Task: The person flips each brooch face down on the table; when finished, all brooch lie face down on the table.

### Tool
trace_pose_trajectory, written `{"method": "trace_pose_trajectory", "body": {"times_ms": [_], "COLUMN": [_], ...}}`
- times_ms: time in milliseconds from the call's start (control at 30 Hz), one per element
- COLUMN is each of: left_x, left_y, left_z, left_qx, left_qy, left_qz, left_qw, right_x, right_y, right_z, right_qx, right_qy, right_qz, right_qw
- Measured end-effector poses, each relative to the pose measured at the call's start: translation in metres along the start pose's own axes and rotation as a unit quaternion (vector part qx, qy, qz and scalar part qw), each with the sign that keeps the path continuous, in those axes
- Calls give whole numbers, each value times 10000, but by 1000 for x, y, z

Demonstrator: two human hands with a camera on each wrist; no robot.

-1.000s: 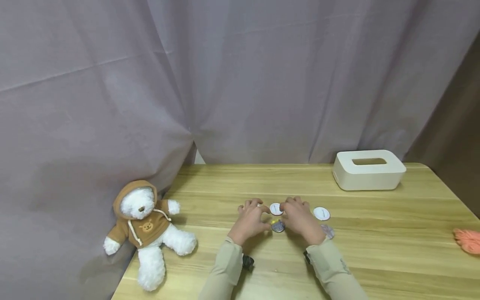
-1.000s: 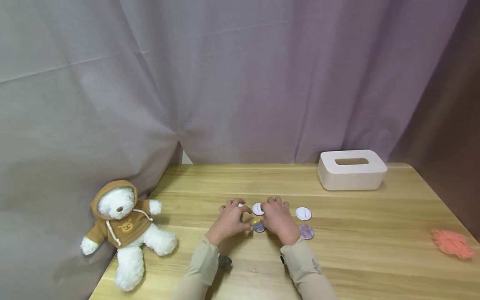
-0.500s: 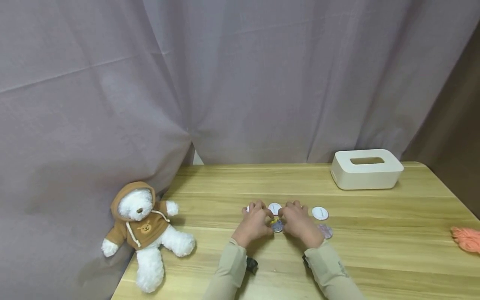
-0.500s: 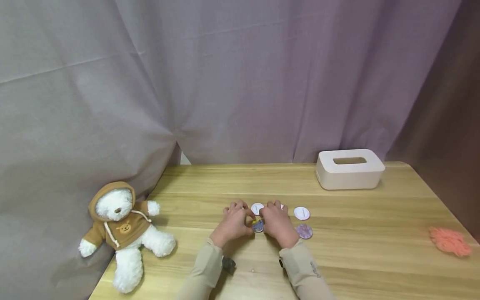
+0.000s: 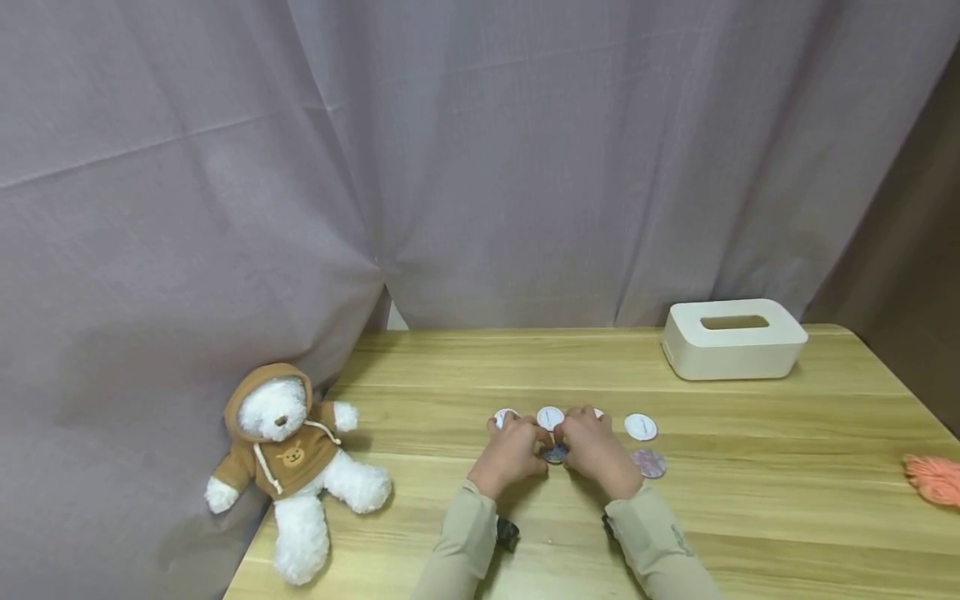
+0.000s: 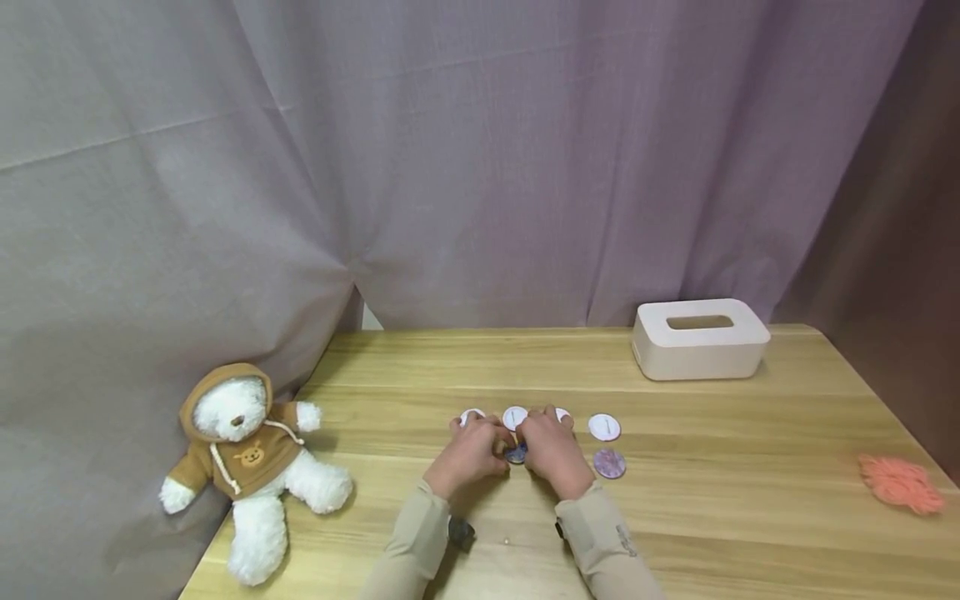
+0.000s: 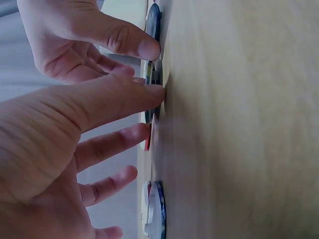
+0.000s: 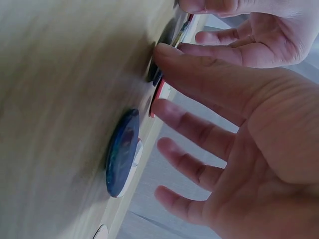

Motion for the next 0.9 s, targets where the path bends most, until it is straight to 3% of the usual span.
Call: {"method": "trace_pose_trajectory", "body": {"times_ms": [333,533,667,900], "left_x": [0,-2,-2,-7], "left_y": [0,2,3,5], "left_z": [-1,0,1,0], "left_qx": [-45,35,44,205], "left_qy": [-76,32,140,293], "left_qz": [-271,-378,-403,-345], "left_qw": [9996,9993,9991,9988], "right_x": [-3,-4,-7,-10], "right_y": [7,7,8,8], "right_z": [4,2,3,0], "right_qx": [-686,-1053,-1368,-1472], "right_qy": [-4,21,-102,-459], "right_qz": [-527,-641,-625,-341], "right_qw": [9962,9924,9886,9875]}}
Point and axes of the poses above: each hand's wrist, its own y-axis away from the middle knuckle, its own x-axis out of the palm, z = x × y, the point moved 7 cm from there along -y, towards the middle knuckle, and after that the axes turned 1 degree about x, right-handed, at the moved point
